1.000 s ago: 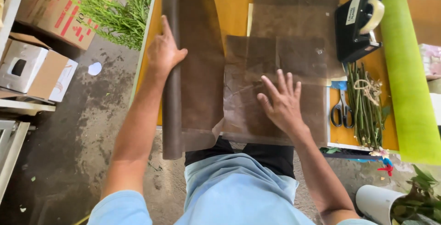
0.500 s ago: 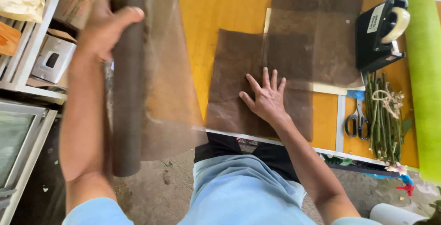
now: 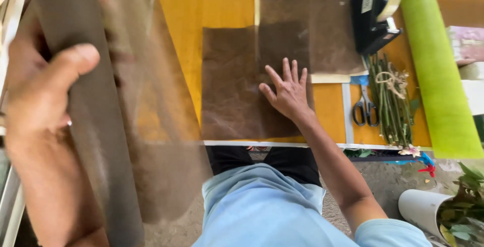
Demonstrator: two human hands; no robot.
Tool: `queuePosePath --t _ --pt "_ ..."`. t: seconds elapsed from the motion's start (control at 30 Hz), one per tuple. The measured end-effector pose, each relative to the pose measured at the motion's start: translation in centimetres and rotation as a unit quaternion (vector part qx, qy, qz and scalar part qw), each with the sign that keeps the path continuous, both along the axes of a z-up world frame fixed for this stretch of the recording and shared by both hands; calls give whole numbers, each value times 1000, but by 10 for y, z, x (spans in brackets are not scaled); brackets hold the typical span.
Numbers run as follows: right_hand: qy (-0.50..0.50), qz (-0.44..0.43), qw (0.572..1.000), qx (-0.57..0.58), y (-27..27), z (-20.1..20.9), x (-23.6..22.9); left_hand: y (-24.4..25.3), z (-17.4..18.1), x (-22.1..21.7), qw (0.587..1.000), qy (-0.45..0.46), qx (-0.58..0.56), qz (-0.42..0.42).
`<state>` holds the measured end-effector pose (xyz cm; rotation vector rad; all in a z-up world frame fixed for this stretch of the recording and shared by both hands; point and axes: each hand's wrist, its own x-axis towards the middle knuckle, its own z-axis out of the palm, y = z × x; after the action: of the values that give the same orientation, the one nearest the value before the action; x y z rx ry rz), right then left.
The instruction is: The person unrolls a large sheet of brown wrapping paper on a wooden table and cuts it into a rectangular piece using scissors. They then unroll a sheet of green wrapping paper and cut it in the same manner.
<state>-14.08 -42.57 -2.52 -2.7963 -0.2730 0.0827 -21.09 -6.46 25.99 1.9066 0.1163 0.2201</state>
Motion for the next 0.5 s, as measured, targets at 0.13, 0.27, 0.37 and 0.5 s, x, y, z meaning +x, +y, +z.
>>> queuePosePath --t 0.13,0.27,0.37,0.5 --pt "-43 28 974 222 2 23 -30 -43 -16 10 991 106 -80 34" --pt "205 -2 669 714 41 34 -41 -83 -49 31 930 133 -336 -63" --pt "289 10 578 763 64 79 -44 -100 -45 38 916 90 -355 -163" --pt "129 -32 614 778 51 89 -32 -85 -69 54 917 70 -341 -197"
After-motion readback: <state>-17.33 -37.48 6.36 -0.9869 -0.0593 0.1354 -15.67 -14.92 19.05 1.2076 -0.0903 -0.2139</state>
